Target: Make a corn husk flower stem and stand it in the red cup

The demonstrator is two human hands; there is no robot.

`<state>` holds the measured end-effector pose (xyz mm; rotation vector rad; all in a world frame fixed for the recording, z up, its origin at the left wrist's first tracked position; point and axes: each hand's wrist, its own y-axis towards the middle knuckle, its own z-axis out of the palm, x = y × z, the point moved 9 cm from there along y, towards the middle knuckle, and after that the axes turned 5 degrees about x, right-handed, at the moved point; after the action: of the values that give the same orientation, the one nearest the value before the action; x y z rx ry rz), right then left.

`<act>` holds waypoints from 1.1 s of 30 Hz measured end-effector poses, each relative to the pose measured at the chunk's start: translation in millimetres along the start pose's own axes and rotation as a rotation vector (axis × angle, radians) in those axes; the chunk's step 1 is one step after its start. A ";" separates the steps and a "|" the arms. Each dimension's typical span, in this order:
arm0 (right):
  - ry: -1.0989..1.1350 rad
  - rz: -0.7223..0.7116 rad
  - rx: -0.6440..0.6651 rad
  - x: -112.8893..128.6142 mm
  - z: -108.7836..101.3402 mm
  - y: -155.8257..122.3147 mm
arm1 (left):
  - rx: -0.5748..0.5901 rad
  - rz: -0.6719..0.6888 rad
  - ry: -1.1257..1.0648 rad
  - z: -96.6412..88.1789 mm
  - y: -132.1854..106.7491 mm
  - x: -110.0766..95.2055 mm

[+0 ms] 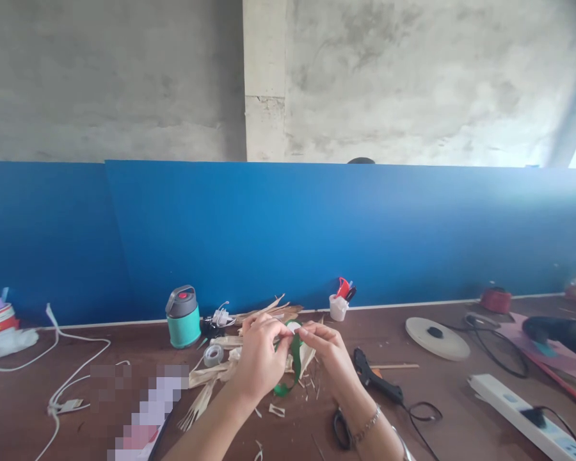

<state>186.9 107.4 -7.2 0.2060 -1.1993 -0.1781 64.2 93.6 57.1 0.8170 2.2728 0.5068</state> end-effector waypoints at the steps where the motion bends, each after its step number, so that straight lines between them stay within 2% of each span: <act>1: 0.013 0.016 0.023 -0.4 0.1 -0.2 | 0.014 0.006 -0.003 -0.2 -0.2 -1.1; 5: 0.001 0.055 0.095 -2.9 -1.6 -1.3 | 0.072 0.011 -0.024 0.1 -0.8 -3.5; 10: -0.050 0.042 0.077 -2.8 -6.8 -4.0 | 0.091 -0.006 -0.016 -1.2 -0.2 -2.4; 12: -0.065 0.004 0.007 2.1 -17.0 -3.9 | 0.089 -0.027 -0.002 -2.3 0.6 1.4; 15: -0.045 -0.045 -0.162 7.7 -44.6 -2.9 | 0.090 -0.064 0.016 -2.7 2.1 9.9; 18: 0.019 -0.091 -0.281 7.6 -64.0 -3.7 | 0.066 -0.148 -0.040 -3.2 3.0 22.5; 20: 0.030 -0.057 -0.236 0.3 -56.1 -3.5 | 0.066 -0.214 -0.129 -0.3 2.4 30.3; 23: -0.062 0.015 -0.092 -12.1 -25.1 -4.6 | 0.108 -0.275 -0.217 7.9 0.6 36.4; 26: -0.195 -0.078 -0.062 -8.0 -5.9 -5.3 | 0.132 -0.290 -0.262 12.8 -0.8 37.7; 29: -0.285 -0.160 -0.062 -2.3 -1.3 -3.5 | 0.142 -0.287 -0.285 13.4 -1.0 35.9; 33: -0.370 -0.174 -0.038 0.0 -1.5 -3.7 | 0.154 -0.298 -0.297 13.1 -0.5 32.2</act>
<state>188.1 103.9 -8.7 0.2509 -1.5443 -0.4039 54.3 116.5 33.0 0.5673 2.1213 0.0686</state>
